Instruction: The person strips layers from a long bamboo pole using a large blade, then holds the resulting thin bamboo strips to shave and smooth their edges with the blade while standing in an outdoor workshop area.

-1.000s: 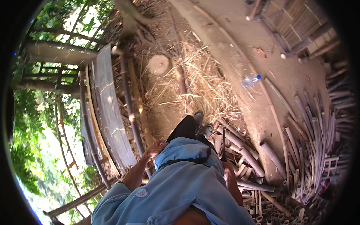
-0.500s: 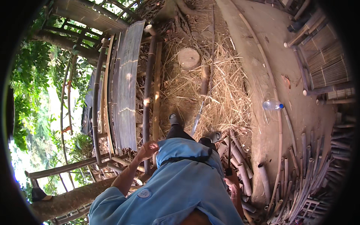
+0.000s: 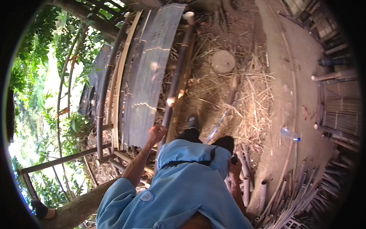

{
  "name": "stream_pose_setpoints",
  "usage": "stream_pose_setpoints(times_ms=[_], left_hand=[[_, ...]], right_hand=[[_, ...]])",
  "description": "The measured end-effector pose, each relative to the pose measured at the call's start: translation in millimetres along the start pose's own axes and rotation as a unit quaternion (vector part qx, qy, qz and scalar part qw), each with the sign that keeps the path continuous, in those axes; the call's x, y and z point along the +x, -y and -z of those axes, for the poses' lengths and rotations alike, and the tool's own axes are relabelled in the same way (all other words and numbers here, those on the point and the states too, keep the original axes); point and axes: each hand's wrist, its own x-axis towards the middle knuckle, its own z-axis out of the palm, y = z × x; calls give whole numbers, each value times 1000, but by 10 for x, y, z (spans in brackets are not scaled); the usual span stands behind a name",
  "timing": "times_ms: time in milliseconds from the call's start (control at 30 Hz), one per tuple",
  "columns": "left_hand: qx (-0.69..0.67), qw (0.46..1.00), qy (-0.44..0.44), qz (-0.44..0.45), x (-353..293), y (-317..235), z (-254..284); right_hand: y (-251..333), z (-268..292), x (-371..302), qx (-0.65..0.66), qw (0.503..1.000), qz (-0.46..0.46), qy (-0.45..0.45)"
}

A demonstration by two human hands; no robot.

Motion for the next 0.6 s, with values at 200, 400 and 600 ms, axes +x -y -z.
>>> stream_pose_setpoints(times_ms=[200, 400, 600], left_hand=[[-14, 998, -48, -42, 1282, -246, 455], [106, 987, -111, -39, 2164, -207, 582], [134, 984, -102, -50, 3061, -132, 296]], right_hand=[[799, -496, 490, 2, 1000, 7, 19], [1607, -920, 1343, 13, 997, 73, 4], [2253, -1510, 2619, 34, 993, 116, -17]])
